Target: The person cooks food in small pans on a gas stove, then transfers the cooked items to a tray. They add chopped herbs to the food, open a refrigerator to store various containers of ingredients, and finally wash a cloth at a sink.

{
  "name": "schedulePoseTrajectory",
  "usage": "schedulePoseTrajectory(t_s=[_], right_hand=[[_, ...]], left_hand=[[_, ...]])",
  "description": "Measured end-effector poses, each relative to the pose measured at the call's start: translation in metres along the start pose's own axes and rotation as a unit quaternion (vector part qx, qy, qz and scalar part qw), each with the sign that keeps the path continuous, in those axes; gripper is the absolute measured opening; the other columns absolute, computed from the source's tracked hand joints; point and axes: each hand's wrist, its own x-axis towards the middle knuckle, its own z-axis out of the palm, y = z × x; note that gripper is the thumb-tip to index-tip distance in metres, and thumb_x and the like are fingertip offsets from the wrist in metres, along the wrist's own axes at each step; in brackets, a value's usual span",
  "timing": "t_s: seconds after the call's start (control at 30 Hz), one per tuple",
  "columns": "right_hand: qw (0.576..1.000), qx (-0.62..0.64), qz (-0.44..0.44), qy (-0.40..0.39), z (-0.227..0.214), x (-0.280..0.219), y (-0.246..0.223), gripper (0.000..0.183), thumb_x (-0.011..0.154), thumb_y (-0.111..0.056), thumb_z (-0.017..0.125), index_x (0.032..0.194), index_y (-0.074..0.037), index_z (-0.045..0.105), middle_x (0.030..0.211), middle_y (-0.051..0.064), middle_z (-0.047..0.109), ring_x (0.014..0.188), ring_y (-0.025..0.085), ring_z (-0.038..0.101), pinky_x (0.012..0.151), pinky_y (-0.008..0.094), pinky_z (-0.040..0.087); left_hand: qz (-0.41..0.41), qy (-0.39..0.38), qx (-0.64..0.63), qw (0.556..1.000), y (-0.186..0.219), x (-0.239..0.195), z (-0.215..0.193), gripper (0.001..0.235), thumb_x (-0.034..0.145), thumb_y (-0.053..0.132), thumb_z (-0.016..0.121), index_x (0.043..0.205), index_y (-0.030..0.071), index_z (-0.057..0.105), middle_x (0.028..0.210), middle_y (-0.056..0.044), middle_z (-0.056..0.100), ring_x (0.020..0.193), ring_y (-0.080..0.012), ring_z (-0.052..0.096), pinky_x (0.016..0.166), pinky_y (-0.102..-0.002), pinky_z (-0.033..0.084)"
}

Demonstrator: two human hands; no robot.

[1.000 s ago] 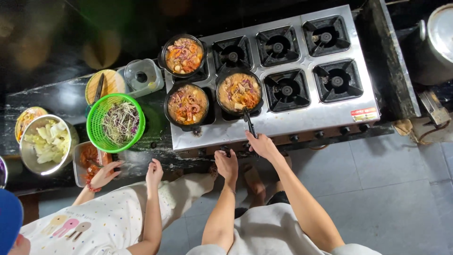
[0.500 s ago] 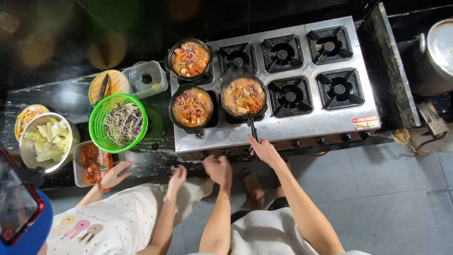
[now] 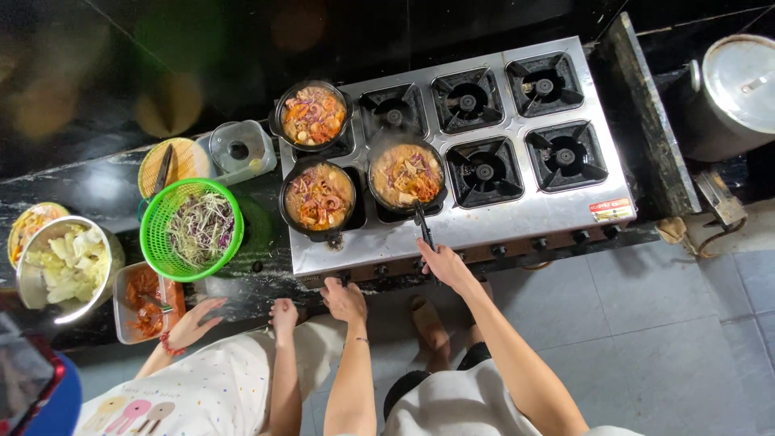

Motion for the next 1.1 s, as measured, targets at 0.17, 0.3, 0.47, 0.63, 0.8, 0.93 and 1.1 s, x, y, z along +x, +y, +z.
schedulePoseTrajectory(t_s=[0.17, 0.3, 0.47, 0.63, 0.8, 0.93, 1.1], right_hand=[[0.999, 0.023, -0.005, 0.033, 0.014, 0.007, 0.004, 0.069, 0.090, -0.065, 0.057, 0.087, 0.002, 0.072, 0.068, 0.011, 0.074, 0.068, 0.023, 0.074, 0.072, 0.037, 0.057], [0.994, 0.018, 0.025, 0.101, 0.022, -0.005, -0.007, 0.053, 0.090, -0.055, 0.058, 0.095, -0.003, 0.072, 0.066, 0.011, 0.072, 0.065, 0.025, 0.077, 0.071, 0.040, 0.061], [0.990, -0.019, 0.066, 0.121, 0.016, -0.022, -0.028, 0.049, 0.091, -0.054, 0.059, 0.105, -0.010, 0.076, 0.067, 0.013, 0.075, 0.071, 0.027, 0.078, 0.081, 0.041, 0.058], [0.988, -0.041, 0.067, 0.132, 0.017, -0.018, -0.026, 0.049, 0.091, -0.054, 0.058, 0.104, -0.012, 0.080, 0.072, 0.016, 0.077, 0.079, 0.032, 0.077, 0.083, 0.045, 0.058], [0.985, -0.059, 0.000, 0.159, 0.018, -0.006, -0.005, 0.045, 0.089, -0.049, 0.065, 0.099, -0.007, 0.078, 0.089, 0.025, 0.072, 0.090, 0.044, 0.069, 0.080, 0.051, 0.055], [0.986, -0.030, 0.034, 0.163, 0.017, -0.001, -0.002, 0.039, 0.084, -0.044, 0.067, 0.093, -0.007, 0.077, 0.084, 0.022, 0.074, 0.085, 0.042, 0.073, 0.077, 0.049, 0.057], [0.987, -0.035, -0.019, 0.153, 0.013, -0.008, 0.003, 0.041, 0.087, -0.044, 0.064, 0.083, -0.005, 0.074, 0.075, 0.022, 0.073, 0.078, 0.042, 0.072, 0.073, 0.049, 0.056]], left_hand=[[-0.174, -0.052, -0.099, 0.978, -0.023, 0.003, 0.035, 0.033, 0.085, 0.022, 0.074, 0.113, 0.007, 0.062, 0.123, -0.021, 0.058, 0.112, -0.0410, 0.059, 0.092, -0.051, 0.050], [-0.175, -0.050, -0.194, 0.964, -0.049, -0.022, 0.060, 0.036, 0.090, 0.026, 0.071, 0.116, 0.002, 0.065, 0.114, -0.023, 0.067, 0.106, -0.0379, 0.065, 0.095, -0.046, 0.051], [-0.096, -0.102, -0.290, 0.947, -0.028, -0.062, 0.066, 0.031, 0.091, 0.026, 0.067, 0.109, 0.000, 0.071, 0.103, -0.015, 0.075, 0.095, -0.0288, 0.071, 0.089, -0.041, 0.055], [-0.126, -0.301, -0.399, 0.857, 0.055, -0.074, 0.003, 0.046, 0.095, 0.039, 0.062, 0.119, 0.001, 0.072, 0.108, -0.008, 0.075, 0.095, -0.0204, 0.069, 0.088, -0.037, 0.053], [-0.064, -0.525, -0.376, 0.761, 0.123, -0.077, -0.038, 0.070, 0.090, 0.063, 0.061, 0.134, 0.009, 0.063, 0.118, -0.003, 0.073, 0.109, -0.0130, 0.067, 0.094, -0.027, 0.047], [-0.069, -0.536, -0.359, 0.761, 0.134, -0.079, -0.006, 0.070, 0.083, 0.057, 0.073, 0.131, 0.007, 0.063, 0.116, -0.003, 0.070, 0.106, -0.0128, 0.064, 0.093, -0.027, 0.048], [-0.066, -0.502, -0.386, 0.771, 0.137, -0.087, -0.004, 0.063, 0.077, 0.048, 0.081, 0.116, 0.001, 0.071, 0.106, -0.004, 0.072, 0.100, -0.0121, 0.064, 0.089, -0.028, 0.048]])
